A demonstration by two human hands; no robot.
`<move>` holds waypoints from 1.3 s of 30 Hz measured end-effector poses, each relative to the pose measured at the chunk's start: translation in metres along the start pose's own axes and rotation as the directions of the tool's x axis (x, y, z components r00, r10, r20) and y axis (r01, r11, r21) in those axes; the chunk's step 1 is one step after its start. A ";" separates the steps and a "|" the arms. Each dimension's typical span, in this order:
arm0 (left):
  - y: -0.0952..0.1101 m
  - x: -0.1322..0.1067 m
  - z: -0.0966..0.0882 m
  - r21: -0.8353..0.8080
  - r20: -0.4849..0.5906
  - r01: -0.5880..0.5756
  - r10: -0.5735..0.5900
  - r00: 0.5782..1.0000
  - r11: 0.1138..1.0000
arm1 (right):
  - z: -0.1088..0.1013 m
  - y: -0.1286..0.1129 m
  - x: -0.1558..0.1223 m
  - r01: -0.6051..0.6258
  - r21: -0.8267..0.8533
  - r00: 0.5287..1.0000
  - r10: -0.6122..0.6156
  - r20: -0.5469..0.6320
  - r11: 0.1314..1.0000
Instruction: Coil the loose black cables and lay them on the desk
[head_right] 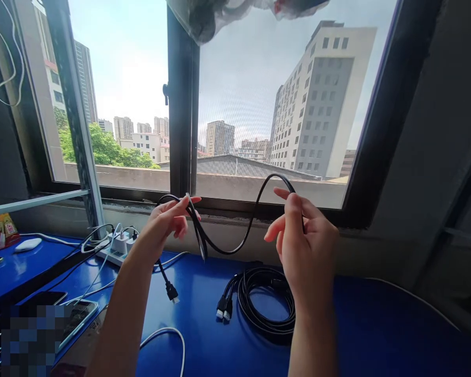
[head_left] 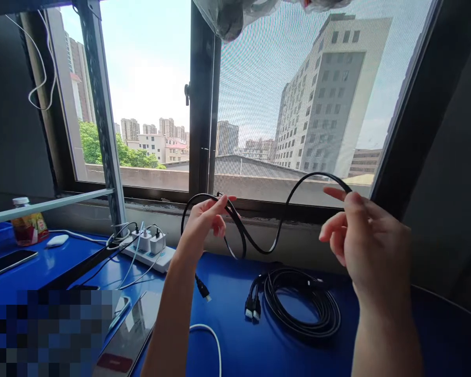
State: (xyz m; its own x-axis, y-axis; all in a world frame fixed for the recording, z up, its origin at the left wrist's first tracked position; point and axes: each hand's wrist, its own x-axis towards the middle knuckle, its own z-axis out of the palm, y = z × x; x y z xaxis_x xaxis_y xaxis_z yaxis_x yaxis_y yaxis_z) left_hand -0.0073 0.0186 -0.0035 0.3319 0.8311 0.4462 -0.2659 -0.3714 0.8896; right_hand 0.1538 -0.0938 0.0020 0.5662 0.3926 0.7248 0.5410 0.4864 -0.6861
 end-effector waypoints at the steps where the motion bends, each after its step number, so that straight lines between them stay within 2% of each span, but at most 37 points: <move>1: -0.001 0.001 -0.001 -0.003 -0.016 0.006 -0.006 1.000 1.000 | 0.001 0.002 0.001 -0.007 0.012 1.000 0.007 0.010 1.000; 5: -0.001 0.002 0.000 -0.009 -0.041 0.033 -0.033 0.999 0.999 | 0.002 0.007 0.005 -0.028 0.057 1.000 0.029 -0.008 0.998; 8: 0.001 0.000 0.002 0.018 -0.109 0.051 -0.048 0.993 0.999 | 0.002 0.007 0.005 -0.011 0.131 0.998 0.019 -0.061 0.991; 12: 0.005 -0.002 0.001 0.031 -0.219 0.045 -0.037 0.975 0.999 | 0.000 0.006 0.003 0.137 0.118 0.989 -0.130 -0.066 0.983; 15: 0.006 -0.002 -0.002 -0.015 -0.249 0.000 -0.003 0.968 1.000 | 0.001 0.006 0.003 0.238 0.075 0.971 -0.235 -0.053 0.968; 17: 0.007 -0.002 -0.003 -0.071 -0.239 0.001 -0.018 0.971 0.997 | 0.003 0.006 0.003 0.310 0.068 0.951 -0.308 -0.038 0.948; 21: 0.012 -0.006 -0.001 -0.192 -0.082 0.098 -0.115 0.990 0.976 | 0.010 0.005 0.000 0.380 0.101 0.915 -0.389 0.103 0.920; 27: 0.015 -0.009 0.004 -0.240 0.067 0.114 -0.101 0.993 0.964 | 0.027 0.006 -0.008 0.254 0.178 0.883 -0.303 0.358 0.951; 30: 0.014 -0.009 0.006 -0.233 0.088 0.148 -0.131 0.987 0.961 | 0.036 0.008 -0.012 0.137 0.175 0.838 -0.208 0.504 0.975; 33: 0.013 -0.009 0.007 -0.224 0.095 0.148 -0.129 0.987 0.963 | 0.043 0.009 -0.016 0.004 0.115 0.772 -0.077 0.631 0.993; 35: 0.012 -0.009 0.005 -0.228 0.102 0.140 -0.119 0.988 0.964 | 0.046 0.009 -0.017 -0.050 0.076 0.745 -0.014 0.667 0.996; 39: 0.008 -0.006 0.001 -0.199 0.090 0.134 -0.118 0.989 0.971 | 0.047 0.009 -0.018 -0.079 0.074 0.748 0.010 0.663 0.994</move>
State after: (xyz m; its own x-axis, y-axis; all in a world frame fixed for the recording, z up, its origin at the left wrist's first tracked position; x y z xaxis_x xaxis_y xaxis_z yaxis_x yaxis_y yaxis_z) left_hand -0.0106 0.0104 0.0016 0.4409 0.8287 0.3449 -0.3937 -0.1667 0.9040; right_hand 0.1190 -0.0595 -0.0141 0.0167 0.8163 0.5774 0.4471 0.5104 -0.7346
